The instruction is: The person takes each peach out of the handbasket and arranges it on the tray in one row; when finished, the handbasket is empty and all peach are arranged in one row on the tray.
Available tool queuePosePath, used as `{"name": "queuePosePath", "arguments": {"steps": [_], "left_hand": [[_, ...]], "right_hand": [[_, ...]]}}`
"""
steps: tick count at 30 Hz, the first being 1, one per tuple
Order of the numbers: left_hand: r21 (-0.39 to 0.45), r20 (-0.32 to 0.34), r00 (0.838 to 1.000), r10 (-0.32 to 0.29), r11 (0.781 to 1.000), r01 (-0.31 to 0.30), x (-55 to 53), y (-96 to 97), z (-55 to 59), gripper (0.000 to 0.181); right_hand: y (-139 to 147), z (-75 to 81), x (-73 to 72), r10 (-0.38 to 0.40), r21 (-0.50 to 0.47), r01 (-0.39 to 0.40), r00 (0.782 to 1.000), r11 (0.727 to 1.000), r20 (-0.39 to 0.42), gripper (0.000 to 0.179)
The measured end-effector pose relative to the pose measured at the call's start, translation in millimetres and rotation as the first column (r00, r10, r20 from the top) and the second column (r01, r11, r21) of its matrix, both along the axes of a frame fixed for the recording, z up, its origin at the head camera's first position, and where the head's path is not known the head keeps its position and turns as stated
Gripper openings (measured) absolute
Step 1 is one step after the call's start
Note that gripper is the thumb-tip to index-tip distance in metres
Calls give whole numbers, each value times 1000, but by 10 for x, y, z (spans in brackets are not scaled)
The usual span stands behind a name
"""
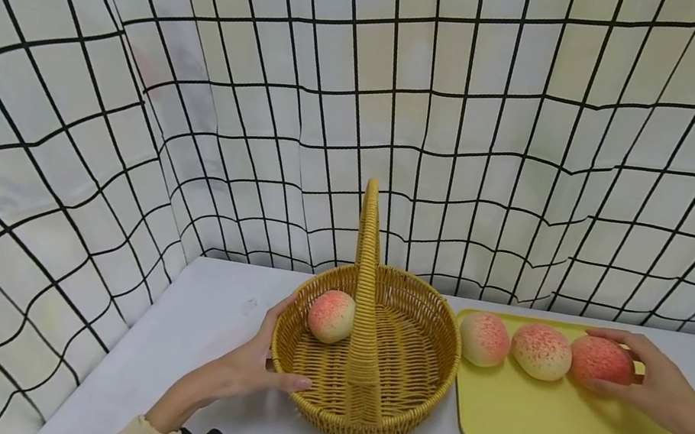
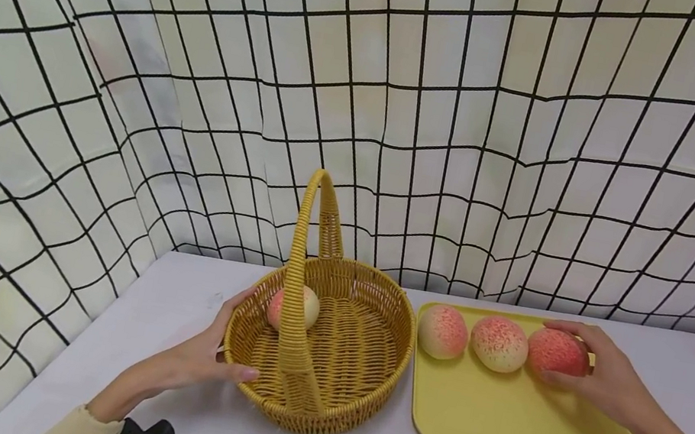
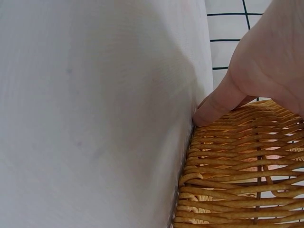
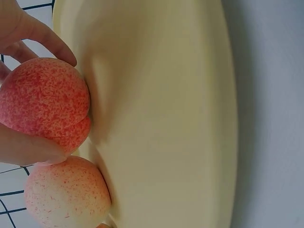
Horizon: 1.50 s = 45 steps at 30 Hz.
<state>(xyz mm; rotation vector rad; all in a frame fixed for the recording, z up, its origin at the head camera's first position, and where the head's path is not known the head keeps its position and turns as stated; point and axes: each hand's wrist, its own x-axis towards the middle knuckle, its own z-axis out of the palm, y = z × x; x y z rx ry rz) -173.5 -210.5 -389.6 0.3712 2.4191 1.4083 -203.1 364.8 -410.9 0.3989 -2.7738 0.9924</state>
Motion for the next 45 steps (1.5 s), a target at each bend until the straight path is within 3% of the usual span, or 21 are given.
{"name": "queuePosePath", "arguments": {"steps": [16, 30, 34, 38, 41, 45], "left_hand": [[4, -6, 1000, -12, 1000, 12, -32, 13, -5, 131], [20, 6, 1000, -5, 1000, 5, -30, 14, -1, 131], [15, 8, 1000, 1, 1000, -1, -16, 2, 4, 131], [6, 4, 1000, 4, 1000, -4, -4, -15, 10, 131], [10, -3, 1000, -5, 1000, 5, -7, -19, 9, 132], [26, -7, 1000, -24, 999, 25, -22, -8, -8, 132]], "right_hand": [[-62, 89, -29, -6, 51, 9, 998, 999, -55, 72], [-63, 231, -66, 2, 80, -8, 998, 997, 68, 72], [-79, 366, -124, 49, 92, -53, 998, 994, 38, 63], [-223, 594, -184, 91, 84, -86, 995, 993, -49, 53], [-471, 797, -204, 113, 75, -105, 988, 992, -109, 50], [-927, 1029, -197, 193, 48, -187, 966, 981, -170, 47]]}}
